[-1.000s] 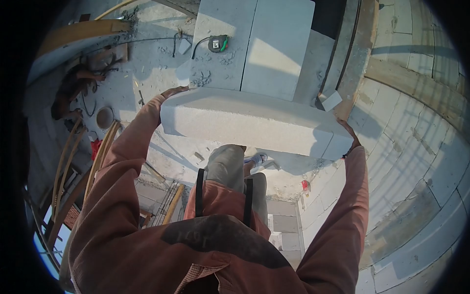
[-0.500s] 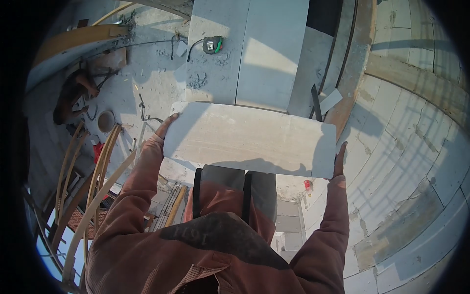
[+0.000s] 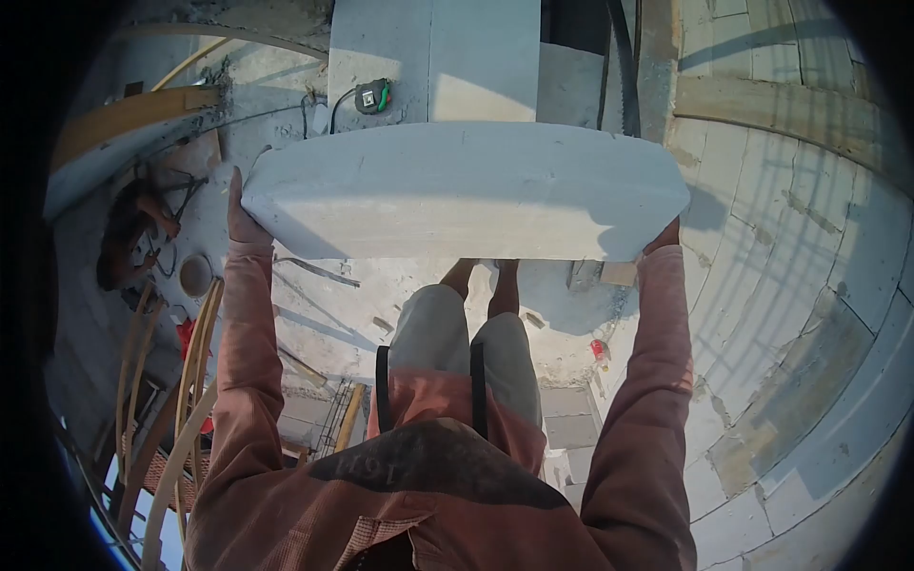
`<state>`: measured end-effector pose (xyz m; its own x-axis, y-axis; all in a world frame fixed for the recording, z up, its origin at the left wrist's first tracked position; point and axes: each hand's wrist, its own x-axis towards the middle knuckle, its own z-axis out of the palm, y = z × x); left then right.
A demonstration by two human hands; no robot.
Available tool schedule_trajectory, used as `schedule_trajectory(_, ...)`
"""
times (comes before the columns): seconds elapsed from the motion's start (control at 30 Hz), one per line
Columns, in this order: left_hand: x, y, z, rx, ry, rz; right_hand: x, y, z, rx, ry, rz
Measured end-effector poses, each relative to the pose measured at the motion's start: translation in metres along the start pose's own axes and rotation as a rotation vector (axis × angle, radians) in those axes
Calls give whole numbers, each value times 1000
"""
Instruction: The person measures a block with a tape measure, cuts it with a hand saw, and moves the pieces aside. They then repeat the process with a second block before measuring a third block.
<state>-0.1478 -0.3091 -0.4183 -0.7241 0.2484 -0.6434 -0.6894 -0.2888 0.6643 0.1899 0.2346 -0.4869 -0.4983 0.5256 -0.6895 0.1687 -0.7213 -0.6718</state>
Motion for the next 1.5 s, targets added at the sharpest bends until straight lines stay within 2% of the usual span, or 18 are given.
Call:
schedule_trajectory(0.03, 3, 0, -14, 24, 4, 64, 22, 5, 8, -341, -106, -235)
schedule_trajectory(0.1, 24, -9, -38, 68, -22, 195, 50, 7, 17, -818, -96, -517)
schedule_trajectory(0.17, 22, -7, -23, -108, 54, 217, 47, 5, 30, -1109, 143, -554)
schedule_trajectory(0.27, 20, -9, -32, -57, 24, 240, 44, 21, 21, -483, 75, -499)
schedule_trajectory(0.33, 26, -11, -39, -60, 11, 262, 55, 29, 19, -840, 178, -529)
schedule_trajectory(0.43, 21, -14, -36, -51, 109, 258, 65, 47, 12, -760, 102, -511)
schedule_trajectory(0.53, 24, -9, -49, -28, 13, 277, 54, 67, 12, -584, 83, -441)
schedule_trajectory(0.73, 20, -15, -62, 97, 75, 268, 25, 81, 15, -312, 73, -339)
schedule_trajectory(0.87, -3, -14, -63, 335, 80, 204, 14, 89, 21, -143, 75, -314)
schedule_trajectory(0.97, -9, -21, -59, 372, 87, 281, 20, 86, 12, -136, 167, -407)
schedule_trajectory(1.07, -1, -15, -74, 462, 127, 255, 27, 69, -21, -305, 343, -587)
schedule_trajectory(1.17, 0, -26, -69, 835, 390, 536, -29, 30, -33, -356, 228, -391)
schedule_trajectory(1.2, -8, -34, -57, 1167, 496, 665, -50, 29, -36, -273, 278, -404)
schedule_trajectory(1.23, -35, -47, 3, 1473, 561, 877, -78, 24, -38, -337, 238, -444)
schedule_trajectory(1.33, -44, -114, 89, 1674, 378, 1068, -174, 5, -30, -530, 149, -649)
schedule_trajectory(1.37, -44, -136, 118, 1672, 302, 1108, -210, 2, -30, -556, 97, -643)
schedule_trajectory(1.43, -26, -180, 158, 1755, 316, 1098, -267, -6, -18, -657, 25, -657)
schedule_trajectory(1.5, -30, -213, 203, 1778, 342, 980, -307, -10, 1, -802, -8, -687)
